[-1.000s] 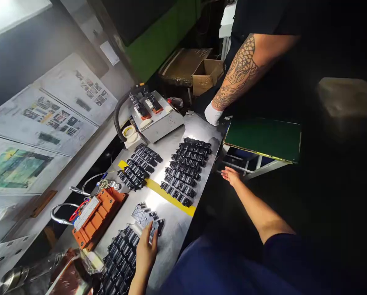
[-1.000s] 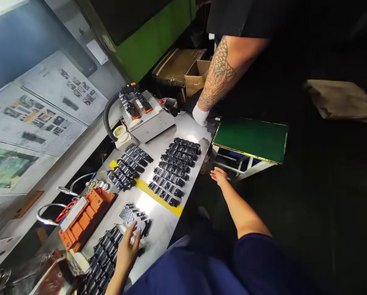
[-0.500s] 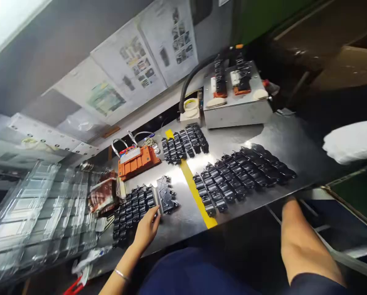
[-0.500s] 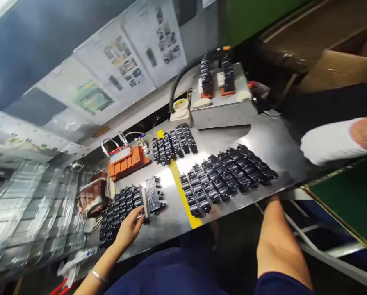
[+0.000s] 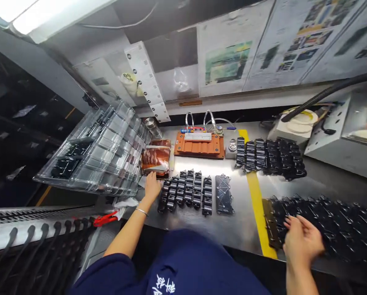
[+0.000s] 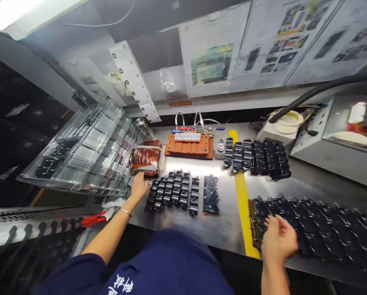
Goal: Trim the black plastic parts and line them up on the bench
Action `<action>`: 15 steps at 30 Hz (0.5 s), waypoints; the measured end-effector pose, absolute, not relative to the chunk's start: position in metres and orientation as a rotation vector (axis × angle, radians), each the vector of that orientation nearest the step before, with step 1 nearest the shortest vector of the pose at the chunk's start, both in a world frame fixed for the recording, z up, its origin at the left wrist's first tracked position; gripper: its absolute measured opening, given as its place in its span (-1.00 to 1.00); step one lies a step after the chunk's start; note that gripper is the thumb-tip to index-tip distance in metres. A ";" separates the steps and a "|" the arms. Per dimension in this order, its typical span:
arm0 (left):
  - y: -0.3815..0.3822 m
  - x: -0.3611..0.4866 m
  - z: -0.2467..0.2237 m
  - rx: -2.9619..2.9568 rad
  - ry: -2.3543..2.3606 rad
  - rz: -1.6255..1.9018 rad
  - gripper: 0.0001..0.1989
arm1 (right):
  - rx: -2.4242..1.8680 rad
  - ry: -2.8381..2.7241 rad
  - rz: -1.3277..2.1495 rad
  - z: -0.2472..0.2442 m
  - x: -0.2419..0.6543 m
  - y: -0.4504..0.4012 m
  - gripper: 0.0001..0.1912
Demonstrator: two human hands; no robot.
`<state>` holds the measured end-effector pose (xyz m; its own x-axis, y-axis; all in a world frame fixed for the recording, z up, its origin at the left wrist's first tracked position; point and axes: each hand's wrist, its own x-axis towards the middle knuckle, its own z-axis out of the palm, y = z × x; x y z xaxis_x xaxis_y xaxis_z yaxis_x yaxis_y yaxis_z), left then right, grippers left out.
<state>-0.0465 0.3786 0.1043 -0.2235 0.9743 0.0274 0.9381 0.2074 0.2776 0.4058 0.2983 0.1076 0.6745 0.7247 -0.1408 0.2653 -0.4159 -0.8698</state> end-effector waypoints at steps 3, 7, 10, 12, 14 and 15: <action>0.411 -0.083 0.093 1.773 2.300 0.340 -0.38 | -1.859 -1.253 0.747 0.107 0.299 0.356 -0.54; 0.438 -0.100 0.084 1.748 2.137 0.412 -0.32 | -1.505 -1.936 0.866 0.104 0.136 0.436 -0.66; 0.435 -0.108 0.085 1.693 2.020 0.542 -0.35 | -1.331 -2.256 0.849 0.096 0.048 0.474 -0.50; 0.424 -0.117 0.088 1.604 1.987 0.659 -0.40 | -1.289 -2.396 0.832 0.087 0.017 0.487 -0.50; 0.410 -0.129 0.088 1.465 1.986 0.778 -0.49 | -1.262 -2.502 0.824 0.079 0.004 0.492 -0.56; 0.403 -0.135 0.087 1.381 1.989 0.831 -0.54 | -1.245 -2.545 0.825 0.076 0.003 0.493 -0.59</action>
<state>-0.1355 0.4025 0.0874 -0.3011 0.9477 -0.1054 0.5912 0.2723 0.7592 0.0025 0.4930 0.0758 -0.6291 0.7742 -0.0699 0.6680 0.4924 -0.5580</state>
